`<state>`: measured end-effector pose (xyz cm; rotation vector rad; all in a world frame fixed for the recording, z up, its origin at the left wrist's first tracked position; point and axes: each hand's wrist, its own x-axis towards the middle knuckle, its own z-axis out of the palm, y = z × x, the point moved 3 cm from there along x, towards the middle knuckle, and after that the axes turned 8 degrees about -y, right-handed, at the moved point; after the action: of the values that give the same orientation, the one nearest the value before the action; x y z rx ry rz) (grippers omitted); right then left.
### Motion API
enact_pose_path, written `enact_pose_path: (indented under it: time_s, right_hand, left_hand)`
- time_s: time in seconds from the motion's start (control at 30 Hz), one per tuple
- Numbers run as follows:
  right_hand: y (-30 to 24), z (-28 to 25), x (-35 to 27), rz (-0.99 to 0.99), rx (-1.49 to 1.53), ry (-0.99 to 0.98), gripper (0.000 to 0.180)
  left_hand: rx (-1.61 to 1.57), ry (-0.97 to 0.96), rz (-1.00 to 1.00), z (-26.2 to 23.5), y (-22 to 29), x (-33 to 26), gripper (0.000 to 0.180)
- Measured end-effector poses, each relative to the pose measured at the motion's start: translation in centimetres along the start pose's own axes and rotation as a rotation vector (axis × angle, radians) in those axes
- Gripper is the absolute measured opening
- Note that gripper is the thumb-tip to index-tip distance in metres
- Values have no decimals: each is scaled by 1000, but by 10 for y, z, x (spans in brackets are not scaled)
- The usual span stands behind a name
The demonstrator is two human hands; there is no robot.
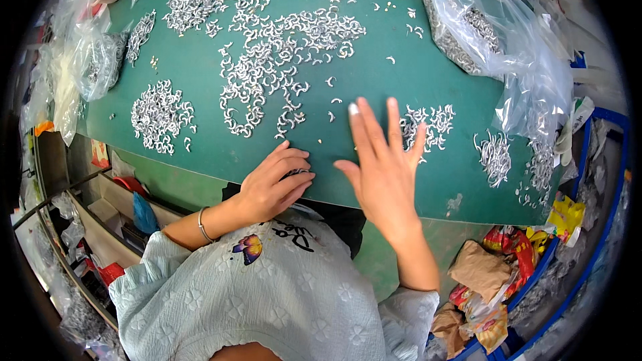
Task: The person sorts and organizes small silver-colored crescent-shaped metal parts on a green workspace, placing them into plastic containers and bags by hand and with a cloth.
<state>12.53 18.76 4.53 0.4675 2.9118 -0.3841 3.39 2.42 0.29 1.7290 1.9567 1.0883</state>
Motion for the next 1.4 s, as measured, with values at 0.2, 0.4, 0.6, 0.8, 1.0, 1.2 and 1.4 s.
enact_pose_path:
  time_s: [0.2, 0.4, 0.6, 0.8, 1.0, 1.2, 1.4]
  right_hand:
    - [-4, 14, 19, -76, -20, -6, 67]
    - [30, 10, 11, 66, -83, 46, 62]
    - [45, 6, -12, 184, -122, 49, 64]
    - [27, 7, -12, 117, -63, 3, 66]
    - [31, 5, -20, 157, -77, 38, 68]
    - [18, 10, -24, 96, -33, -23, 67]
    - [28, 8, -36, 211, -62, 48, 70]
  left_hand:
    - [-10, 5, -11, -4, -1, 3, 26]
    - [-28, 11, -12, -1, -2, 0, 26]
    - [-34, 10, 4, -2, -2, 1, 27]
    - [-17, 17, 12, -2, -2, 0, 28]
    - [-19, 32, 8, -2, -1, 1, 27]
    - [-17, 35, 7, -2, -1, 1, 27]
    - [-21, 32, 2, -2, 0, 1, 27]
